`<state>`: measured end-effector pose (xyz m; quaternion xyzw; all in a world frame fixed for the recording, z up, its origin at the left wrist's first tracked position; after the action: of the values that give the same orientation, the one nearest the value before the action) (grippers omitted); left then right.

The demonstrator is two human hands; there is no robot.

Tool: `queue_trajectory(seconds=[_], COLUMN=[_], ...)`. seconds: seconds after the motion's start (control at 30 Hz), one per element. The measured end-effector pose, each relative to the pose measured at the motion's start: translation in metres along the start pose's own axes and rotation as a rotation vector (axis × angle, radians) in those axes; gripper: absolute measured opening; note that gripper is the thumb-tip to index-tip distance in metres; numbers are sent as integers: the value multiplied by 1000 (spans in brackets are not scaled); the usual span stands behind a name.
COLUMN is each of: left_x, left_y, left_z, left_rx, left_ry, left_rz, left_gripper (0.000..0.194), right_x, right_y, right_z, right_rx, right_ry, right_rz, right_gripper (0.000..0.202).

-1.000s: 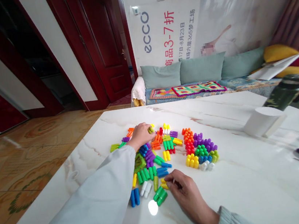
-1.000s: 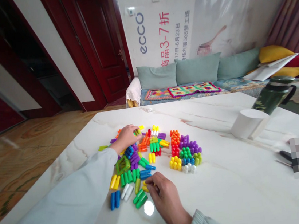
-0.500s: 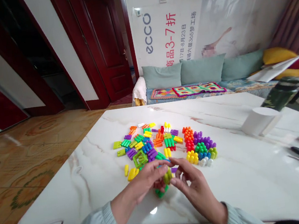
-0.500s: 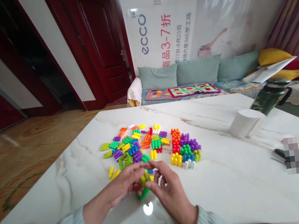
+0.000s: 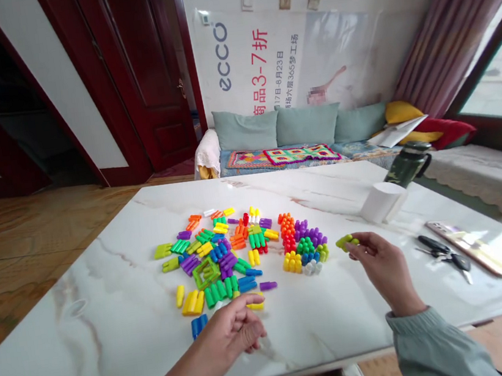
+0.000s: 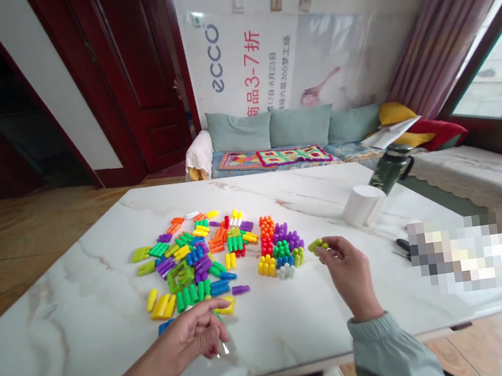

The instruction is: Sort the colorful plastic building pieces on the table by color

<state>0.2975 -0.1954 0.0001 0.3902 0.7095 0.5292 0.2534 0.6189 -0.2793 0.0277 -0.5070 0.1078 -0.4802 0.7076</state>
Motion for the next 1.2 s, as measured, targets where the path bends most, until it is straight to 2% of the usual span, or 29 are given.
queue_trajectory(seconds=[0.07,0.13,0.27,0.53,1.03,1.13,1.2], left_x=[-1,-2,-3,-2,-1,1,5], left_y=[1,1,-1,-3,3,6,9], left_z=[0,0,0,1,-4,-5,-5], left_rx=[19,33,64,53,58,15,-42], left_ry=[4,12,-1,0,0,39,106], left_rz=[21,39,62,55,46,119,237], left_gripper=[71,71,73,69,58,51,42], right_x=[5,0,-17,-21,-22,-15,-11], right_y=[14,20,23,26,29,21,6], right_z=[4,-1,-12,-11,-8,-7,-9], right_rx=[35,96,84,82,140,160,210], right_ry=[-90,-199,-293,-257,-286,-279,-209], right_rz=[-183,-306,-360,-361,-406,-451,-484], right_gripper=[27,23,20,17,20,19,18])
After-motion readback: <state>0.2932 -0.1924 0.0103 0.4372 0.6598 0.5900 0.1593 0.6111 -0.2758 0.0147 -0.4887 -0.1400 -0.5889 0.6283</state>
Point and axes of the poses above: each hand's wrist, its own z-axis towards the middle knuckle, its own x-axis out of the back of the hand, y = z × x, the point moved 3 cm from there along z, towards the middle knuckle, and after that the axes turned 7 degrees about x, right-handed, at the moved point
